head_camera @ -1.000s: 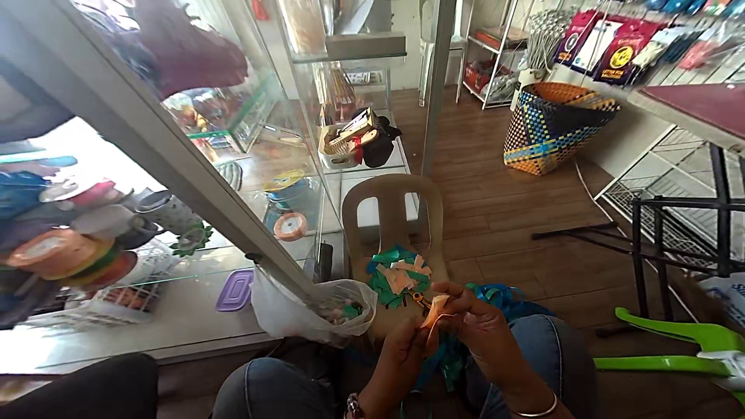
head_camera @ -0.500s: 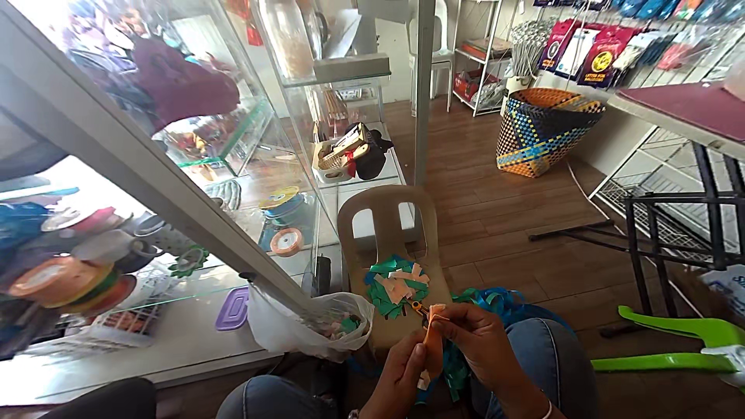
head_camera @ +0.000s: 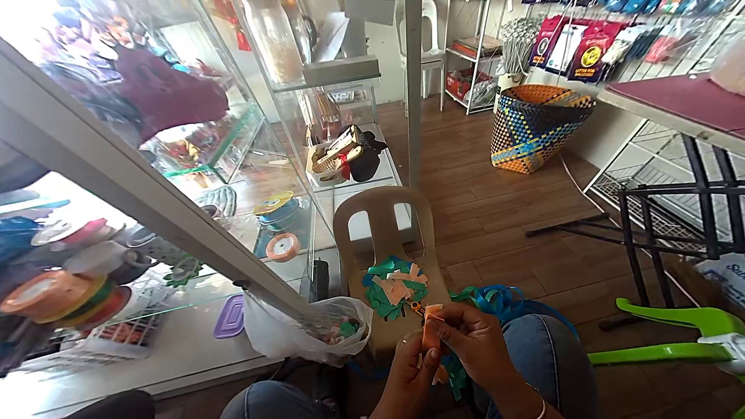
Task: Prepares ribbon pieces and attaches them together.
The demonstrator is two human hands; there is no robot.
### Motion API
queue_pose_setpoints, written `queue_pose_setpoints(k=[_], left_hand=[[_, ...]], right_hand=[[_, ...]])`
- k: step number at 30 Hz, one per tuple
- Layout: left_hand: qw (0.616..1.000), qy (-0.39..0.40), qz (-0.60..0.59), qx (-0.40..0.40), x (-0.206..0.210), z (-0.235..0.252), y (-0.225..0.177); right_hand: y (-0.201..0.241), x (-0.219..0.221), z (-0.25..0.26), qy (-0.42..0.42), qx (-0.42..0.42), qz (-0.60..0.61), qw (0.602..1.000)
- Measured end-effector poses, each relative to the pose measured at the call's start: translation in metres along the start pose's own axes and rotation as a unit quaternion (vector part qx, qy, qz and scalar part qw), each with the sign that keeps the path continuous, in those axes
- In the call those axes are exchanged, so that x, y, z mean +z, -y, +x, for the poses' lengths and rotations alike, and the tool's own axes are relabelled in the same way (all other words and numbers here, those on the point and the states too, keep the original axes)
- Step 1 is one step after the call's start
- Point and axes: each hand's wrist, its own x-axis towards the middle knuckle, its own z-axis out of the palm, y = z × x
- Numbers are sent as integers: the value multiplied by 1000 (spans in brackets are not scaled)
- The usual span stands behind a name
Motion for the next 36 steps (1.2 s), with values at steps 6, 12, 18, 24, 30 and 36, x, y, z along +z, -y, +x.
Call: queue_pose_setpoints(k=[6, 12, 18, 24, 30, 36], left_hand=[[998, 27, -61, 3, -8, 5, -4], [994, 52, -94, -11, -15, 9, -8], [995, 35, -93, -20, -7, 9, -10], [994, 7, -95, -48, -5, 6, -12], [994, 16, -95, -44, -7, 6, -13], [997, 40, -33, -52, -10, 7, -13]], right_hand=[[0, -2, 0, 16, 3, -4, 1000], [1, -1, -2, 26, 13, 5, 1000], [-2, 2, -4, 34, -16, -26, 999], [-6, 3, -3, 43, -49, -35, 997], [-6, -3, 4, 62, -82, -68, 992], [-8, -6, 3, 127, -145, -148, 970]])
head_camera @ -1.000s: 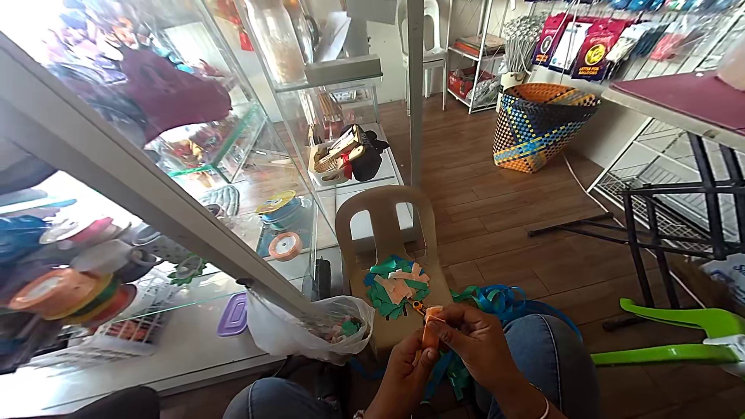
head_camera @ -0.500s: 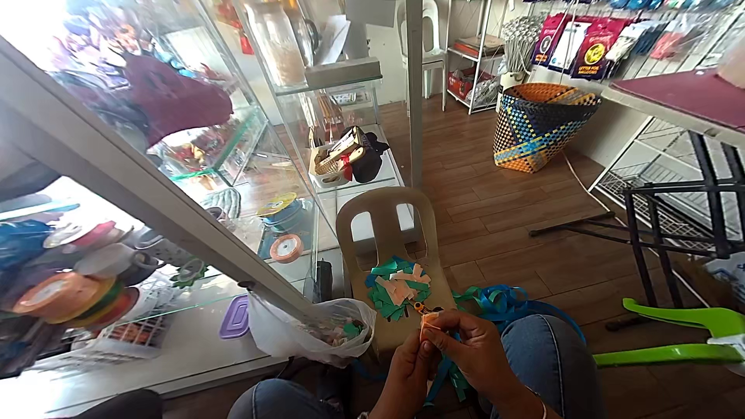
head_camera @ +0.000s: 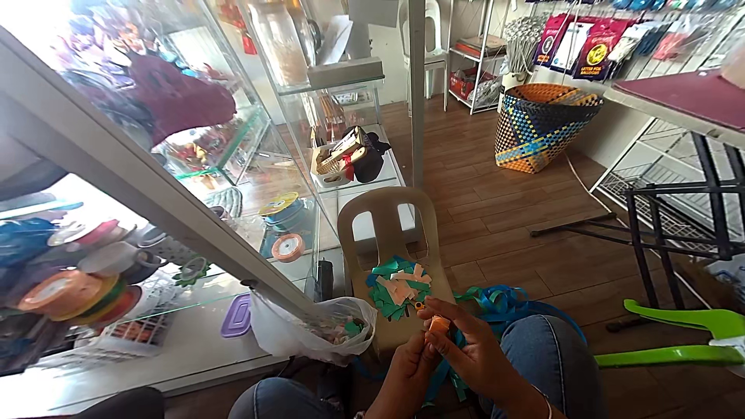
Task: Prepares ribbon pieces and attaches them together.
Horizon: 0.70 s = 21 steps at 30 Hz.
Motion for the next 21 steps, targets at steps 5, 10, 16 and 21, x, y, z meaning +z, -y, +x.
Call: queue_pose_setpoints(k=[5, 10, 16, 21], left_hand=[[999, 22, 10, -23, -3, 0, -1], [999, 37, 14, -33, -4, 1, -3], [999, -4, 4, -43, -5, 0, -2], [999, -11, -1, -43, -3, 0, -1]], right_hand=[[-3, -5, 1, 26, -20, -59, 998], [-3, -10, 3, 18, -9, -59, 998], [10, -19, 5, 50, 212, 92, 972], [12, -13, 4, 8, 318, 179, 931]])
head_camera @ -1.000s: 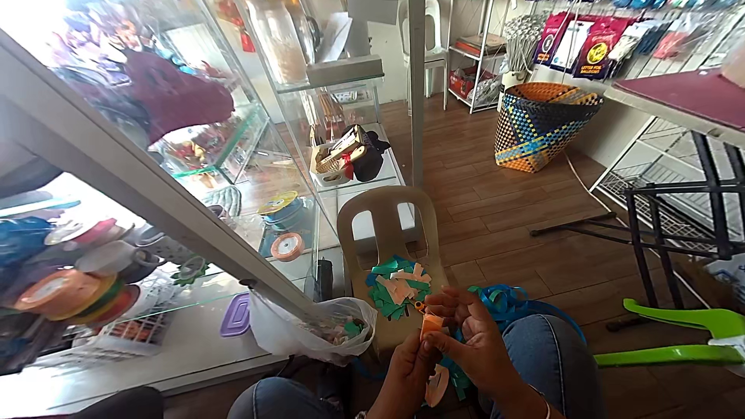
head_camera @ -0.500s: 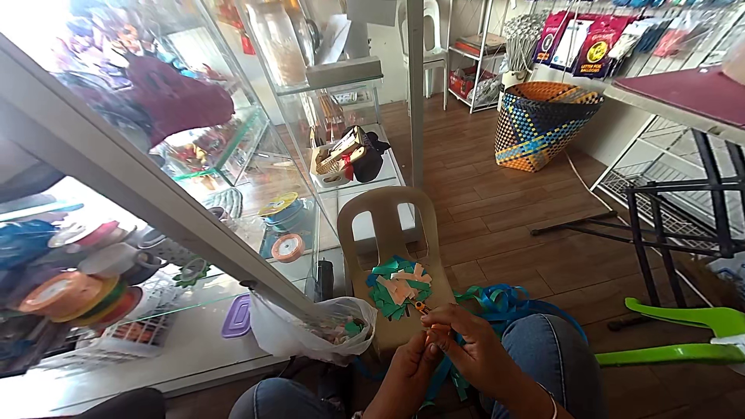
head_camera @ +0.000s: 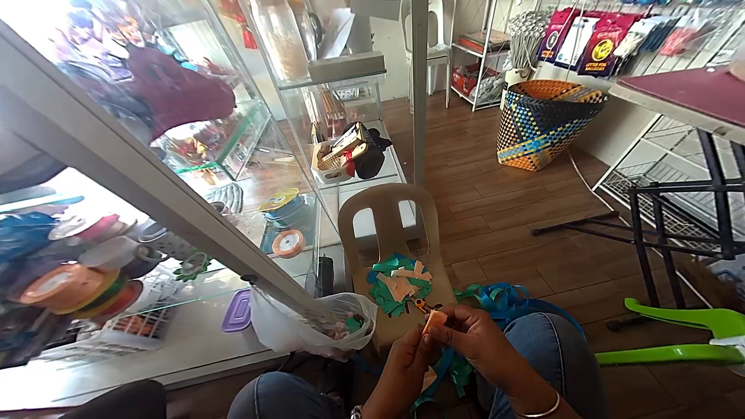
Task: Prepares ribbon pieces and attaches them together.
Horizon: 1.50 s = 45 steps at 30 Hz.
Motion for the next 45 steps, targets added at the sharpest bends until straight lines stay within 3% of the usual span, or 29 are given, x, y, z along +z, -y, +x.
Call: queue_pose_setpoints(k=[7, 11, 21, 28, 34, 39, 45], left_hand=[[990, 57, -62, -117, -14, 2, -6], [982, 81, -92, -141, -27, -3, -5], [962, 113, -67, -240, -57, -26, 0], [937, 184, -12, -296, -66, -28, -2], [922, 225, -9, -316, -62, -21, -6], [930, 190, 9, -316, -61, -24, -13], [975, 37, 121, -183, -42, -40, -34]], right_hand=[[4, -3, 8, -89, -48, -113, 988], [26, -20, 28, -144, -49, -124, 980], [39, -97, 107, -274, 69, -123, 951], [53, -165, 99, -367, 90, -126, 917], [67, -205, 77, -398, 86, -137, 903], [80, -220, 63, -413, 69, -137, 898], [96, -217, 44, -423, 0, -100, 900]])
